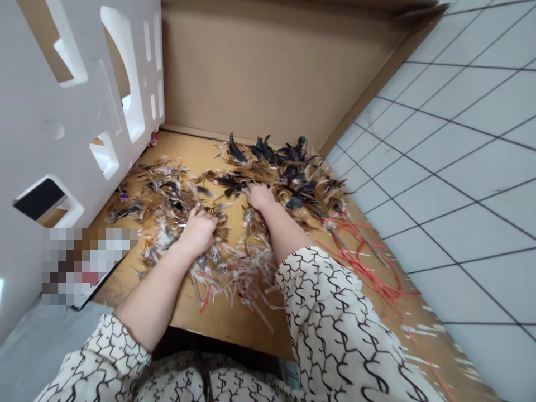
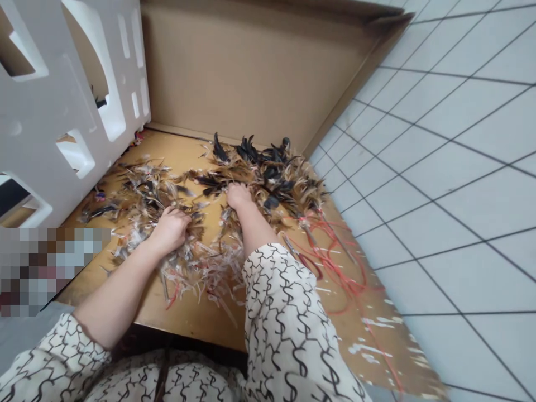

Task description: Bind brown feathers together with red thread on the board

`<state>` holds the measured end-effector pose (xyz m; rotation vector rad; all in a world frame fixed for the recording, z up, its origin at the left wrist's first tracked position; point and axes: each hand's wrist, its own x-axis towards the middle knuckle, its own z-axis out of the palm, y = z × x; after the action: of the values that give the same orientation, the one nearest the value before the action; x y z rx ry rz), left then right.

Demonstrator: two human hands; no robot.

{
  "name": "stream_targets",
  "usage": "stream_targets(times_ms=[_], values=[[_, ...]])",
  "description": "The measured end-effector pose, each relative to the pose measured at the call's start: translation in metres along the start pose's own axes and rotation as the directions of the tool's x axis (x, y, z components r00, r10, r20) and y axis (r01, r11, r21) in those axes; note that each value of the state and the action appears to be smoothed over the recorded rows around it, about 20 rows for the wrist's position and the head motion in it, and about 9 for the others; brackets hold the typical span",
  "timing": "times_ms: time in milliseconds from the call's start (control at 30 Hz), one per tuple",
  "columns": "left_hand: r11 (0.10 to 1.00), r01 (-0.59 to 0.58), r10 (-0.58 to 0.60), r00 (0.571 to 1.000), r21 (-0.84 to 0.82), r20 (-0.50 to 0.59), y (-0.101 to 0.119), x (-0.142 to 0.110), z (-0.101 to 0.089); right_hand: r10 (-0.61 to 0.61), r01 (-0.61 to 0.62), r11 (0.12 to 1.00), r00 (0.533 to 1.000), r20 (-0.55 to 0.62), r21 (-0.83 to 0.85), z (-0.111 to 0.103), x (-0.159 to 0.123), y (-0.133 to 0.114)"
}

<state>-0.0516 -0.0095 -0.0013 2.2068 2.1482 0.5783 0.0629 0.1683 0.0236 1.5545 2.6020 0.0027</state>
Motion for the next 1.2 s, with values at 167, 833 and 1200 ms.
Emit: stream_targets(times_ms=[167,833,1200], values=[[0.970,0.138,-0.190,0.946,-0.203,-0.264,-0.010,0.001,-0.003,0.062,-0.061,0.998,0.998,-0.024,0.013,-0.013,-0.010,-0.008],[-0.005,0.204,-0.338,0.921,-0.979,0.194,0.013,-0.006,-0.020,-0.098,0.255,0.320,0.967,-0.236,0.912,0.028,-0.124,-0.044],[0.099,0.321,-0.260,0.922,-0.942,0.287,0.015,-0.004,-0.012,-0.224,0.081,0.045,0.972,-0.069,0.996,0.043,-0.130,-0.037]])
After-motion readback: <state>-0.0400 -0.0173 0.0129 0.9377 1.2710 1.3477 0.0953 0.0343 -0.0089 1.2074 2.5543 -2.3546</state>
